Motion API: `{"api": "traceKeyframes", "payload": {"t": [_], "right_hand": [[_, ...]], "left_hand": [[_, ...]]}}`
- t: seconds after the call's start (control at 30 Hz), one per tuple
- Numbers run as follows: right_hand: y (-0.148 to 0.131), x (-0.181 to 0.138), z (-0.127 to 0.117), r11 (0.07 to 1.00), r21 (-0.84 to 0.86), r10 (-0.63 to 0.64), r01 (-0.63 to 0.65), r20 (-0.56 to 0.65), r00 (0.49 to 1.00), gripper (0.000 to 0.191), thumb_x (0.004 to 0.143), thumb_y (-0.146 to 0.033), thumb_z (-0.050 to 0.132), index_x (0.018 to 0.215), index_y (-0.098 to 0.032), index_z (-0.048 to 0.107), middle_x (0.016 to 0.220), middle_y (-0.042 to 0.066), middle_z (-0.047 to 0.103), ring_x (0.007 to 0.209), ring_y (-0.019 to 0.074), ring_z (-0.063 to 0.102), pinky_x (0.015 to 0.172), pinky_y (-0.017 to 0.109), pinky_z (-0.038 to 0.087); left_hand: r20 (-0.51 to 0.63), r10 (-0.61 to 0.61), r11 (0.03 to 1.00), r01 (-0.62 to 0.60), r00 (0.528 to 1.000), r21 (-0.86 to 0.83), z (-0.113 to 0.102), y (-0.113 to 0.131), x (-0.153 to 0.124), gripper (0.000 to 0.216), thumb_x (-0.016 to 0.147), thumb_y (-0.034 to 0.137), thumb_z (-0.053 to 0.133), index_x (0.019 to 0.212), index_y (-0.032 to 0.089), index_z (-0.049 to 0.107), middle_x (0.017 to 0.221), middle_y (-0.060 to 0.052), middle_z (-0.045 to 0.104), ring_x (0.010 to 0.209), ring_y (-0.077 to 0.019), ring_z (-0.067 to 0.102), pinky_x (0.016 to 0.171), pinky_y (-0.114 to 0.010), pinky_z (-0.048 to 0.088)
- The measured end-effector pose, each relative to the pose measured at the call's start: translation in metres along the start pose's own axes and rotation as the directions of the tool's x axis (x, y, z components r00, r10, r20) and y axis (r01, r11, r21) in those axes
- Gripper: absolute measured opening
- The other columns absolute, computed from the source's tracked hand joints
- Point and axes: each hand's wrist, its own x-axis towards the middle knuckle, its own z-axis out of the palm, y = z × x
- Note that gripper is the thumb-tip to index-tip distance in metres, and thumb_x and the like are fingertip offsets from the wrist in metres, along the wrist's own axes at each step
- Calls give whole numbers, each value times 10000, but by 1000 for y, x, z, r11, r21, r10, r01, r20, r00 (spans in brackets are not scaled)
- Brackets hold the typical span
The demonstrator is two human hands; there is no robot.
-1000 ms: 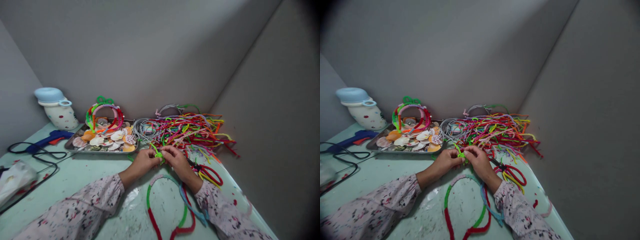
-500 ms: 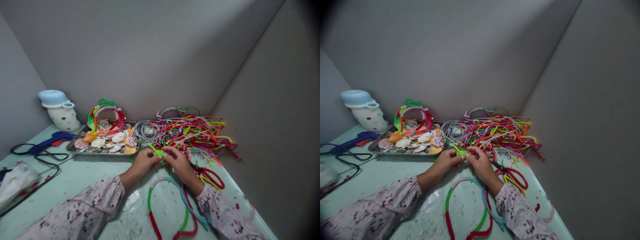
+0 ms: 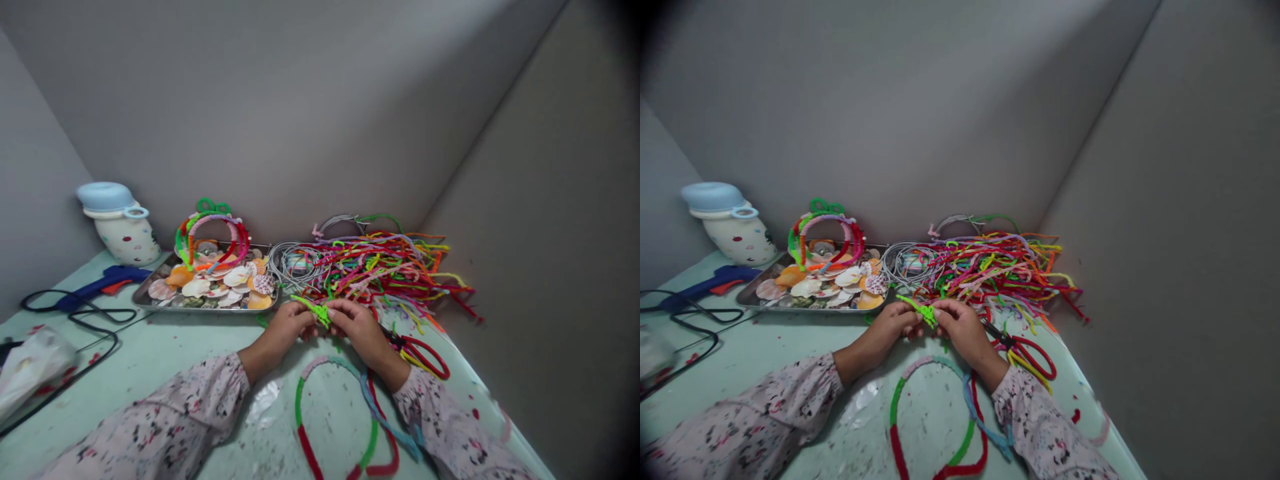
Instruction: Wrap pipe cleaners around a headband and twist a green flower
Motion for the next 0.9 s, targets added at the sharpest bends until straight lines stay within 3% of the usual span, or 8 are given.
{"api": "traceKeyframes", "payload": {"t": [0.43,0.6,0.9], "right_hand": [[3,0,-8,1000,25,13,-15,74,997,211,813,-353,598,925,-185,662,614,-30,563,533,108,476,519,236,358],[2,-1,-9,1000,16,-9,8,98,995,210,819,-337,592,940,-180,662,636,-26,571,550,107,486,534,235,372],[0,0,-9,1000,-15,-21,23,105,994,229,813,-338,590,946,-171,672,649,-20,575,557,111,487,539,237,381]], "left_hand": [[121,-8,997,17,993,-72,-3,2,-2,184,751,245,577,789,100,683,681,-56,630,575,-111,531,521,-220,359],[116,-36,989,52,993,-139,-5,-1,-1,161,755,260,594,755,108,650,687,-48,638,566,-106,552,515,-212,367],[98,-61,997,65,993,-32,-4,2,0,201,769,286,600,782,100,676,643,-46,642,539,-98,535,510,-210,363]]}}
